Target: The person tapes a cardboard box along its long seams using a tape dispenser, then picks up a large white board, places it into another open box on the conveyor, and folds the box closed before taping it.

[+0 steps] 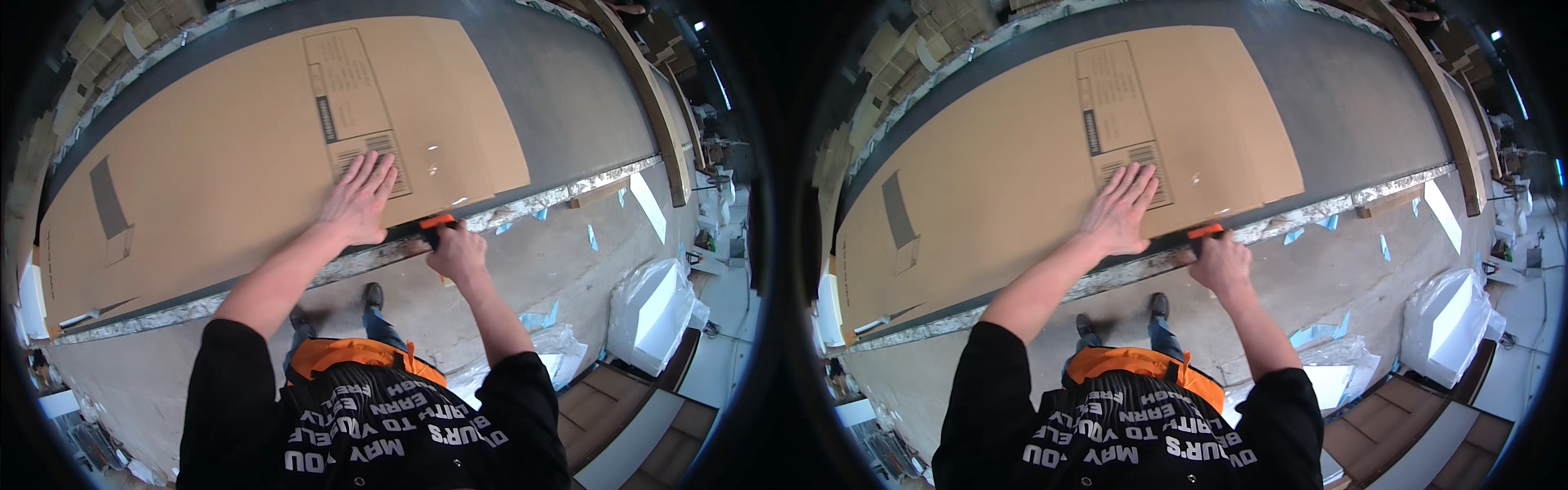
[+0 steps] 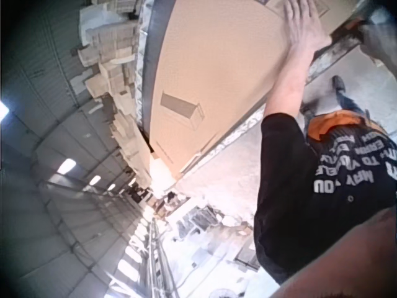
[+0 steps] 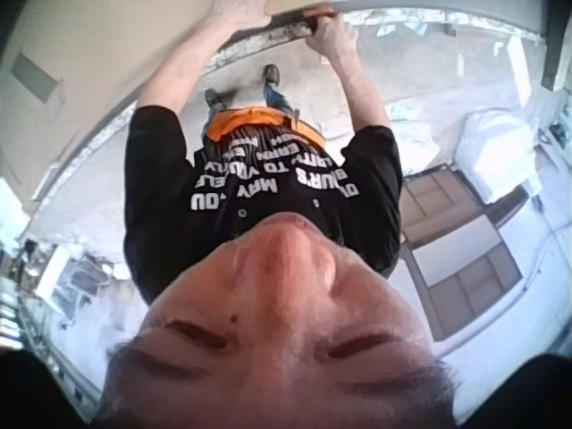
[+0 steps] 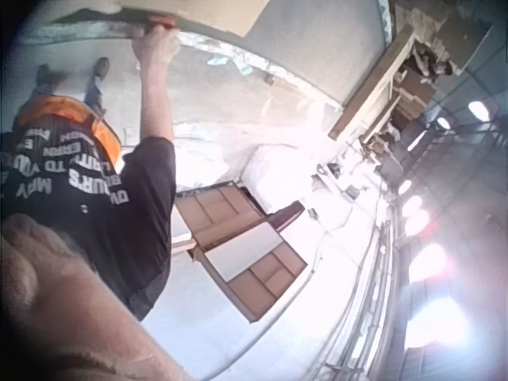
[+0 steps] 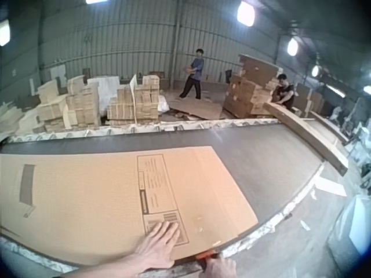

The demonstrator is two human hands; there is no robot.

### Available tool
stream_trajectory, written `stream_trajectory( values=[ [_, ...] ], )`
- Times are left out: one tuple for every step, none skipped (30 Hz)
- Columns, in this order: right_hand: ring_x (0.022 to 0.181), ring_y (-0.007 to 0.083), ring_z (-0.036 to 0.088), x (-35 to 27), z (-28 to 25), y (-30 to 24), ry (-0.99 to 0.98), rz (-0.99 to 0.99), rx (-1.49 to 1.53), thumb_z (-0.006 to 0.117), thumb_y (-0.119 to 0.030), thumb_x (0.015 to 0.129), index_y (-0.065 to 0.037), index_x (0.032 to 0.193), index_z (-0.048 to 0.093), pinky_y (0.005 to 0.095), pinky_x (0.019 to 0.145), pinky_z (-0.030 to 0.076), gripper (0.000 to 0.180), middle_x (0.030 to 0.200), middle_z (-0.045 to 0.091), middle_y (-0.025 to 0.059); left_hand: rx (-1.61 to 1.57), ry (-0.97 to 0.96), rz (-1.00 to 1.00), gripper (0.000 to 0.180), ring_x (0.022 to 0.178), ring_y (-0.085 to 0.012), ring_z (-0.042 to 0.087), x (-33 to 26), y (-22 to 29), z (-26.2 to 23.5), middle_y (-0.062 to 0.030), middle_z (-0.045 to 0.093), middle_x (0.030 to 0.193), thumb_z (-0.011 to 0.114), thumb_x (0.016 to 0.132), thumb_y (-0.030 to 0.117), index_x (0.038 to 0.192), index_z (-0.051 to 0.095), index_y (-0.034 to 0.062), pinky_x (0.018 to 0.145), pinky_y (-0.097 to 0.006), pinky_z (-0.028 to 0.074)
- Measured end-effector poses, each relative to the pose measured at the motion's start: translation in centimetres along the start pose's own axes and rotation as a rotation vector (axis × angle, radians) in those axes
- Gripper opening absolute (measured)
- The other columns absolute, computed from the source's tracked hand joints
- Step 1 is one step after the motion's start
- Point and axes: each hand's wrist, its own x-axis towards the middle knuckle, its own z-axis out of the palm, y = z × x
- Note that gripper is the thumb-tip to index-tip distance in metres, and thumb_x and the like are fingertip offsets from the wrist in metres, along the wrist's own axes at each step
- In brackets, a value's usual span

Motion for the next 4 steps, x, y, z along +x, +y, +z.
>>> stream_trajectory(
  values=[
    [0.089, 0.0372, 0.067, -1.2, 0.9, 0.1, 0.059, 0.044, 0.04, 0.064, -0.025, 0.068, -0.01, 0.111, 0.064, 0.0451, 0.078, 0.054, 0.045, 0.108, 0.059, 0.0233, -0.027, 0.022, -0.046, 0.103, 0.144, -0.0369, 0.015, -0.6, -0.2, -0.3, -0.0198, 0.018, 0.155, 0.074, 0.067, 0.042, 0.147, 0.026, -0.0011, 0.12, -0.047, 0.009],
    [0.088, 0.0365, 0.067, -2.5, 2.0, 0.7, 0.113, 0.062, 0.075, 0.064, -0.024, 0.068, -0.011, 0.118, 0.061, 0.0444, 0.079, 0.054, 0.051, 0.112, 0.059, 0.0225, 0.006, 0.035, -0.135, 0.107, 0.144, -0.0406, 0.014, -1.8, 0.0, -0.8, -0.0209, 0.018, 0.155, 0.076, 0.067, 0.051, 0.145, 0.027, -0.0039, 0.119, -0.05, 0.007],
    [0.089, 0.035, 0.067, -4.1, 3.2, 2.0, 0.108, 0.089, 0.077, 0.065, -0.023, 0.066, -0.013, 0.13, 0.055, 0.0426, 0.082, 0.054, 0.065, 0.12, 0.058, 0.0213, 0.063, -0.075, -0.172, 0.111, 0.144, -0.0406, 0.013, -3.5, -0.6, -1.8, -0.0205, 0.017, 0.155, 0.076, 0.066, 0.052, 0.146, 0.023, -0.0029, 0.118, -0.054, 0.005],
    [0.089, 0.035, 0.067, -4.2, 3.3, 1.1, 0.121, 0.093, 0.084, 0.065, -0.023, 0.066, -0.013, 0.13, 0.055, 0.0426, 0.082, 0.054, 0.065, 0.12, 0.058, 0.0213, 0.122, -0.189, -0.209, 0.114, 0.144, -0.0406, 0.012, -6.2, -1.9, -3.4, -0.0202, 0.016, 0.155, 0.077, 0.066, 0.053, 0.148, 0.02, -0.002, 0.117, -0.057, 0.004]
  ],
)
